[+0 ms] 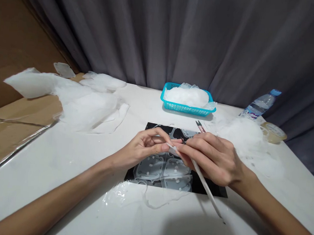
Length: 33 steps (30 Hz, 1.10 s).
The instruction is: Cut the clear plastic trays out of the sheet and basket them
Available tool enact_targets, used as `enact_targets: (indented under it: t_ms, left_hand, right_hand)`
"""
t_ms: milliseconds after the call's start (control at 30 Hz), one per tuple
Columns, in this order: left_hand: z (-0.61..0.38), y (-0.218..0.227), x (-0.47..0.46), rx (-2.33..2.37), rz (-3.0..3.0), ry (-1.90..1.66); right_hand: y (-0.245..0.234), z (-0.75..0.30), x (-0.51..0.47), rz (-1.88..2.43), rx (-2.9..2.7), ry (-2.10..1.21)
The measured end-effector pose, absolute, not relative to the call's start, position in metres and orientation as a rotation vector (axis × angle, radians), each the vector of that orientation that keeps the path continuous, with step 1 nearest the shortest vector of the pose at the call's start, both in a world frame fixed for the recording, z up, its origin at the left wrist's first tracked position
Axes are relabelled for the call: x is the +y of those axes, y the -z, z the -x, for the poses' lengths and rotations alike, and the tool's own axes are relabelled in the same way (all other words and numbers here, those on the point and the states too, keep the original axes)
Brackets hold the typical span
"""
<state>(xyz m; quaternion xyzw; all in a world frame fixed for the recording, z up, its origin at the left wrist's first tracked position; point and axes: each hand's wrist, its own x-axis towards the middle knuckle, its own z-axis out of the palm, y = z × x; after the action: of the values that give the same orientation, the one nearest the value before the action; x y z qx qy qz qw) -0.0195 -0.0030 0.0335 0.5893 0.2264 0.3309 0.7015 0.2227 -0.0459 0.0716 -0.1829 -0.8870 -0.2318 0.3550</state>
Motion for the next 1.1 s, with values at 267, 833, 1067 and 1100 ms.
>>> enact_targets:
  t_ms: [267,833,1067,1100]
  left_hand:
    - [0.018,-0.027,-0.004,0.512,-1.226,-0.667]
    - [0.068,-0.002,0.043,0.884,-2.152,-0.349]
    - [0.077,-0.013,0.046,0.844,-2.141,-0.219]
    - [0.077,-0.015,0.045,0.836,-2.150,-0.213]
  right_hand:
    - [-0.070,-0.218,-0.041,0.538,-2.255,0.570]
    - [-0.064,-0.270,0.141,1.313,-1.888,0.556]
    - [-0.027,-0.251,0.123,1.264,-1.979,0.311]
    - [-0.025,-0.247,0.112,1.241,-1.983,0.280]
